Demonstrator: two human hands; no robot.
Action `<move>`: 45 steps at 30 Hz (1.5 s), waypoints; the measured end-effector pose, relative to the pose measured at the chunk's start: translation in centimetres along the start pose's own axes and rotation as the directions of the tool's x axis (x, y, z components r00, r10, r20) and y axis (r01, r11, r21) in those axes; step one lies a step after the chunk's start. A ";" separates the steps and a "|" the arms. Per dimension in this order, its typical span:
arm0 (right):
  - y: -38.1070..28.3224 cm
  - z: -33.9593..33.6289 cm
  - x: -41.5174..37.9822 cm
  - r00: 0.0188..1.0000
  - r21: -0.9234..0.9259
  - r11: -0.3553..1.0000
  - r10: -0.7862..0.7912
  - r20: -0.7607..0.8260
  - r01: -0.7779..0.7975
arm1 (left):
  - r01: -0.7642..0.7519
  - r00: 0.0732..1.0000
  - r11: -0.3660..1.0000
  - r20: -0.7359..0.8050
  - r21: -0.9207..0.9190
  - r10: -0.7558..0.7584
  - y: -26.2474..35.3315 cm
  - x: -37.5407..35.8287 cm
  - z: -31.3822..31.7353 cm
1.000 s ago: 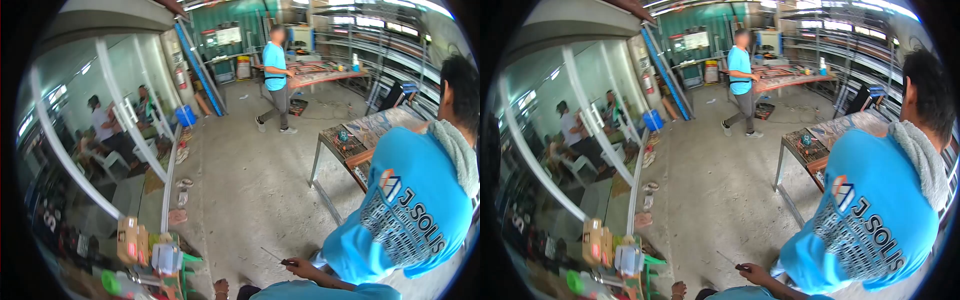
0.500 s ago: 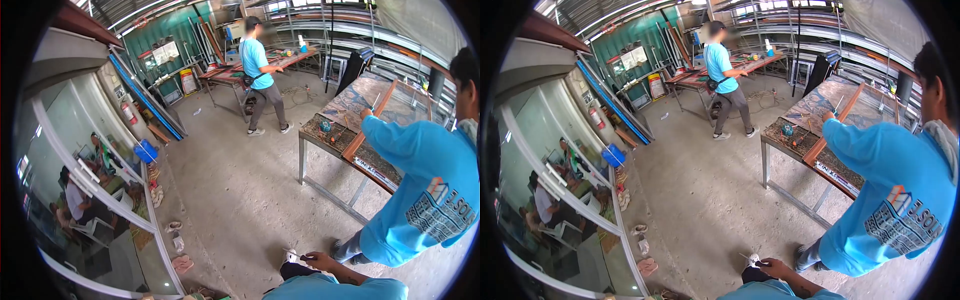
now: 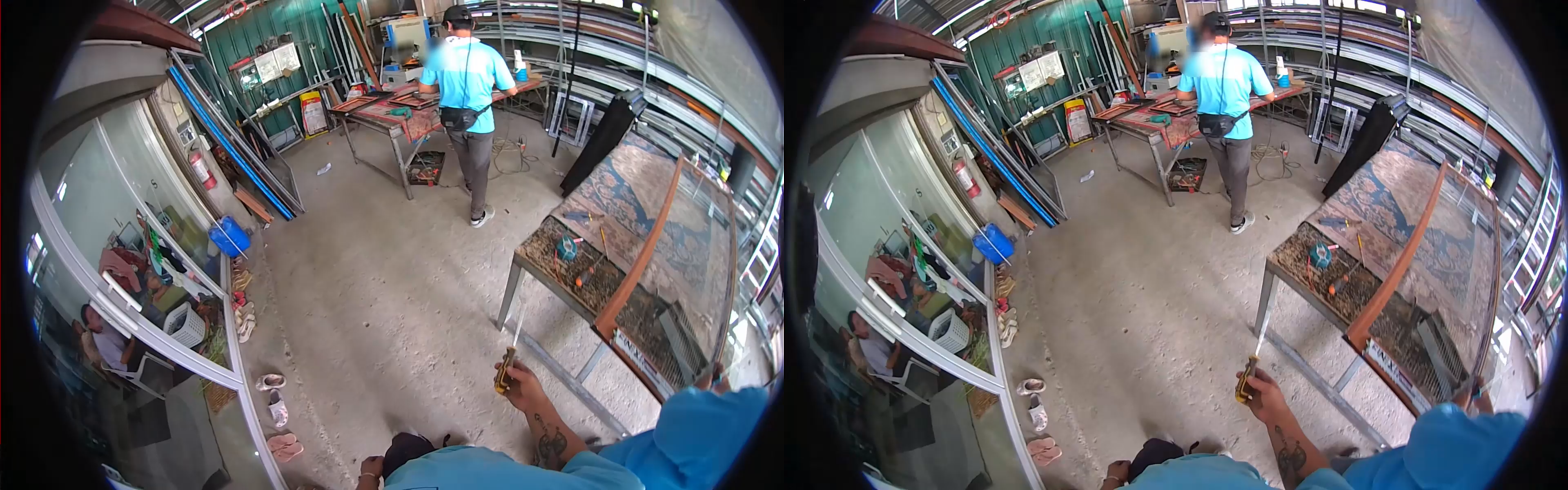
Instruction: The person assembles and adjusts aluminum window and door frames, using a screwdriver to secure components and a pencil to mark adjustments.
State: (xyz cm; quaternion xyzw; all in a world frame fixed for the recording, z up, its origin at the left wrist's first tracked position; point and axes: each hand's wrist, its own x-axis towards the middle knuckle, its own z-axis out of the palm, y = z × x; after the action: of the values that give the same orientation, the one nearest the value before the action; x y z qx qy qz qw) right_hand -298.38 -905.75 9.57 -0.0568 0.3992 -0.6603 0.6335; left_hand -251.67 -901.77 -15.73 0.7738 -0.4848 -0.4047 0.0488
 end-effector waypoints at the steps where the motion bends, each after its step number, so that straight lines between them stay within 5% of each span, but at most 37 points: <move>1: -0.2 -0.3 1.8 1.000 -0.011 1.000 -0.004 -0.003 0.004 | 0.046 0.998 0.999 0.046 -0.006 -0.046 2.4 1.7 -0.3; 4: 1.7 -2.0 5.9 0.928 -0.179 0.979 -0.153 -0.341 0.096 | 0.107 0.984 0.994 0.143 0.007 -0.107 7.9 7.4 -0.4; 9: 4.2 -4.4 11.3 0.841 -0.076 0.992 -0.122 -0.527 0.097 | 0.041 0.980 0.998 0.193 0.057 -0.052 20.0 20.1 -0.2; 13: 1.6 3.6 16.0 0.713 -0.069 0.977 -0.194 -0.674 0.200 | -0.149 0.940 0.943 0.337 0.297 0.042 30.4 32.3 -3.1; 15: -0.6 5.5 19.7 0.699 -0.035 0.964 -0.215 -0.682 0.263 | -0.261 0.856 0.913 0.512 0.314 0.069 36.8 37.7 -6.1; 20: -6.3 7.5 26.6 0.593 -0.104 0.891 -0.378 -0.711 0.443 | -0.369 0.922 0.842 0.269 0.393 0.278 52.2 48.0 -9.6; 22: -8.8 7.2 29.6 0.586 -0.143 0.866 -0.437 -0.683 0.479 | -0.345 0.937 0.903 0.159 0.255 0.312 58.0 50.9 -9.2; 27: -16.8 6.0 38.0 0.651 -0.125 0.875 -0.437 -0.620 0.468 | -0.432 0.886 0.897 0.229 0.095 0.403 67.1 54.5 -3.9; 29: -20.3 5.1 41.8 0.647 -0.123 0.858 -0.463 -0.606 0.498 | -0.500 0.853 0.759 0.390 0.417 0.348 67.2 57.2 -0.6; 32: -26.4 6.2 45.4 0.611 -0.142 0.794 -0.555 -0.565 0.591 | -0.286 0.885 0.933 0.434 0.219 0.169 69.7 56.0 1.2; 34: -29.4 7.1 46.6 0.592 -0.158 0.793 -0.556 -0.584 0.588 | -0.222 0.821 0.871 0.566 0.438 -0.075 70.0 56.5 2.4; 35: -31.0 7.2 47.7 0.576 -0.169 0.780 -0.572 -0.583 0.603 | -0.354 0.814 0.669 0.568 0.654 -0.125 72.8 55.7 1.8; 37: -32.1 5.8 49.9 0.542 -0.185 0.752 -0.600 -0.588 0.632 | -0.421 0.764 0.618 0.627 0.664 -0.153 75.4 58.7 3.1; 39: -32.3 3.8 52.8 0.460 -0.264 0.722 -0.635 -0.621 0.640 | -0.482 0.755 0.598 0.650 0.640 -0.087 82.1 60.5 6.2; 42: -34.2 7.0 54.7 0.478 -0.221 0.795 -0.533 -0.698 0.565 | -0.635 0.719 0.480 0.691 0.606 0.079 93.0 64.5 9.3; 43: -35.4 8.5 55.9 0.462 -0.177 0.839 -0.445 -0.767 0.514 | -0.941 0.339 0.133 0.880 0.312 0.332 96.2 67.7 11.6; 44: -36.8 10.7 57.6 0.440 -0.152 0.862 -0.390 -0.809 0.484 | -0.716 0.656 0.516 0.705 0.470 0.269 101.0 68.1 15.2; 45: -38.2 12.4 59.1 0.413 -0.126 0.885 -0.330 -0.849 0.448 | -0.706 0.621 0.595 0.741 0.385 0.257 106.5 66.0 16.5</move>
State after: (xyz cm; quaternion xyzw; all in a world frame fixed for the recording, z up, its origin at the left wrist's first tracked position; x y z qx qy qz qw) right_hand -332.66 -968.18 15.36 0.2212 0.5918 -0.7525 0.1859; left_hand -325.09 -1004.57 -15.10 0.3883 -0.7825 -0.4071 -0.2667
